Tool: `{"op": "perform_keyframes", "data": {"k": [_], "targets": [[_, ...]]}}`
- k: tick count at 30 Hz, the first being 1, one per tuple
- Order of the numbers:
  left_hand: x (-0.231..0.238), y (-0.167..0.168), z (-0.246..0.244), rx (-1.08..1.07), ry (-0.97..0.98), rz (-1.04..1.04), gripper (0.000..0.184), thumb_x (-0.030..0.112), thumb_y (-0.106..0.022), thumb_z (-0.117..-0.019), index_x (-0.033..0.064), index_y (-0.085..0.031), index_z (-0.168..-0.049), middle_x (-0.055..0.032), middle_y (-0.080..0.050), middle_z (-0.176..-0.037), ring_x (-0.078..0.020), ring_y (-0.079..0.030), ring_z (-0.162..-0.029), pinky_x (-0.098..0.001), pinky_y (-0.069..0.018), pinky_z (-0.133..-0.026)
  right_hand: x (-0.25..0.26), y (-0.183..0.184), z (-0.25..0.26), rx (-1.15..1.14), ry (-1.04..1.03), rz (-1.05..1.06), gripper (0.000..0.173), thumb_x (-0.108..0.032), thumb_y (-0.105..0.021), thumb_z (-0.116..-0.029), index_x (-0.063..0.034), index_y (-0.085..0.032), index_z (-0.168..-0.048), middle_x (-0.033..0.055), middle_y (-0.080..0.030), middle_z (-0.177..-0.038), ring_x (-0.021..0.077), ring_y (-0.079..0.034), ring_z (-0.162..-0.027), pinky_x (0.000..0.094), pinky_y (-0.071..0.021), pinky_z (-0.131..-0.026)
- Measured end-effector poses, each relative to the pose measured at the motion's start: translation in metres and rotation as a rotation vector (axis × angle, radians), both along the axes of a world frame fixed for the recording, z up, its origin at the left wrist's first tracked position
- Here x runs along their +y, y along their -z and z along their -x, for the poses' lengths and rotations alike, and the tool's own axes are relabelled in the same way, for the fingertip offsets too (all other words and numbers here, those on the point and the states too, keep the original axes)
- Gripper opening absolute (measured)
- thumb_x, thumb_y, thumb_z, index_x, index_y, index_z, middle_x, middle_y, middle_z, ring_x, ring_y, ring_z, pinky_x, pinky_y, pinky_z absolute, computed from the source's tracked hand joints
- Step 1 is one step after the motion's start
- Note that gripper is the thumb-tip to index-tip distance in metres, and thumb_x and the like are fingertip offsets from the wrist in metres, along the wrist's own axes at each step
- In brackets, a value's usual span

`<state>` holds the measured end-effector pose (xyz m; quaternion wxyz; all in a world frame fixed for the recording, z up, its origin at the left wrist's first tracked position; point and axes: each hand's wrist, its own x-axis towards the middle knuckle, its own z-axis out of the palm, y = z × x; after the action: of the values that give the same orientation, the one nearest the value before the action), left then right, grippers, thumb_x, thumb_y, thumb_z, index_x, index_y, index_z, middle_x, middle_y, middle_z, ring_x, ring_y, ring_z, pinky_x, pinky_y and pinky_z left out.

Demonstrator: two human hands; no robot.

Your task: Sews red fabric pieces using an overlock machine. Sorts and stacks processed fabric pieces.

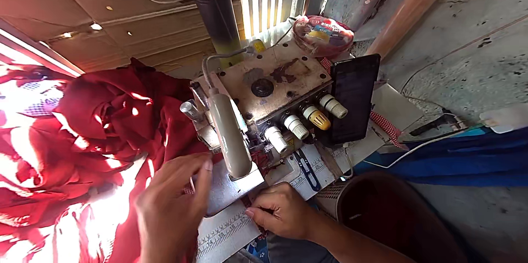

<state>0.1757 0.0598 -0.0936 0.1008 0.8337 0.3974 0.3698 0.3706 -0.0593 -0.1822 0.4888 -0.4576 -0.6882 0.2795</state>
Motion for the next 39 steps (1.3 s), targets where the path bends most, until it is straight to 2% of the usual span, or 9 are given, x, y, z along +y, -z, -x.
{"op": "perform_keyframes", "data": {"k": [4,7,13,18,22,24,31,36,39], "targets": [[0.049,-0.002,0.034,-0.240,-0.171,0.148,0.034,0.026,-0.055,-0.1058,-0.0041,-0.069,-0.113,-0.0139,-0.074,-0.102,-0.0148,-0.072,-0.082,-0.0359,-0.0618,-0.075,-0.001,0.002,0.000,0.005,0.011,-0.007,0.035,-0.023,-0.060,-0.1036,-0.0048,-0.068,-0.075,0.0031,-0.061,-0.063,0.0087,-0.059,-0.059,0.0253,-0.0483,-0.054],[0.083,-0.002,0.031,-0.440,-0.335,0.530,0.033,0.026,-0.050,-0.1069,0.0047,-0.061,-0.130,-0.0061,-0.068,-0.111,-0.0105,-0.069,-0.084,-0.0336,-0.0596,-0.077,-0.001,0.002,0.001,0.003,0.029,-0.010,0.035,-0.023,-0.061,-0.1032,-0.0047,-0.069,-0.075,0.0027,-0.062,-0.064,0.0077,-0.059,-0.059,0.0240,-0.0480,-0.054],[0.107,0.017,0.013,-0.468,-0.275,0.880,0.028,0.029,-0.058,-0.1051,0.0155,-0.067,-0.127,-0.0002,-0.072,-0.102,-0.0082,-0.068,-0.082,-0.0331,-0.0582,-0.075,0.000,0.002,-0.001,0.026,0.033,-0.007,0.035,-0.024,-0.061,-0.1033,-0.0047,-0.070,-0.076,0.0018,-0.062,-0.064,0.0052,-0.058,-0.059,0.0211,-0.0472,-0.054],[0.105,0.011,0.035,-0.540,-0.208,0.564,0.019,0.021,-0.064,-0.1008,0.0080,-0.068,-0.113,0.0032,-0.068,-0.087,-0.0032,-0.060,-0.068,-0.0243,-0.0520,-0.063,0.000,0.004,0.000,0.021,0.034,-0.009,0.036,-0.026,-0.060,-0.1033,-0.0063,-0.069,-0.075,-0.0002,-0.061,-0.063,0.0024,-0.056,-0.058,0.0186,-0.0458,-0.053],[0.097,-0.021,0.044,-0.668,-0.318,0.450,0.018,0.034,-0.057,-0.1049,0.0207,-0.060,-0.117,0.0085,-0.063,-0.088,-0.0023,-0.060,-0.064,-0.0215,-0.0550,-0.060,-0.001,0.006,-0.001,-0.010,0.038,-0.009,0.036,-0.027,-0.060,-0.1033,-0.0076,-0.070,-0.075,-0.0014,-0.062,-0.064,0.0011,-0.057,-0.059,0.0174,-0.0462,-0.053],[0.099,-0.027,0.042,-0.637,-0.374,0.477,0.020,0.034,-0.059,-0.1036,0.0192,-0.061,-0.117,0.0067,-0.061,-0.086,-0.0020,-0.056,-0.061,-0.0218,-0.0519,-0.058,-0.001,0.005,-0.002,-0.012,0.038,-0.006,0.035,-0.028,-0.060,-0.1035,-0.0077,-0.071,-0.077,-0.0015,-0.063,-0.064,0.0001,-0.057,-0.059,0.0165,-0.0466,-0.054],[0.146,-0.080,0.051,-0.988,-0.313,0.211,0.022,0.019,-0.047,-0.1072,0.0060,-0.050,-0.125,-0.0004,-0.068,-0.102,-0.0127,-0.071,-0.082,-0.0307,-0.0616,-0.076,-0.002,0.005,-0.001,-0.022,0.059,-0.007,0.035,-0.029,-0.059,-0.1035,-0.0080,-0.071,-0.078,-0.0017,-0.064,-0.065,-0.0002,-0.058,-0.061,0.0156,-0.0478,-0.056],[0.216,-0.078,0.078,-0.459,-0.308,0.146,0.036,0.029,-0.051,-0.1051,0.0009,-0.056,-0.126,-0.0072,-0.068,-0.109,-0.0115,-0.071,-0.094,-0.0313,-0.0597,-0.087,-0.004,0.004,0.000,-0.045,0.057,-0.007,0.035,-0.027,-0.059,-0.1034,-0.0080,-0.071,-0.077,-0.0018,-0.064,-0.066,0.0005,-0.058,-0.061,0.0169,-0.0481,-0.056],[0.197,-0.068,0.076,-0.036,-0.393,0.249,0.050,0.035,-0.060,-0.0996,0.0060,-0.053,-0.140,-0.0237,-0.061,-0.133,-0.0376,-0.062,-0.120,-0.0628,-0.0482,-0.100,-0.005,0.004,0.002,-0.053,0.063,-0.012,0.036,-0.026,-0.059,-0.1040,-0.0076,-0.070,-0.076,-0.0003,-0.063,-0.065,0.0041,-0.060,-0.061,0.0212,-0.0495,-0.056]]}}
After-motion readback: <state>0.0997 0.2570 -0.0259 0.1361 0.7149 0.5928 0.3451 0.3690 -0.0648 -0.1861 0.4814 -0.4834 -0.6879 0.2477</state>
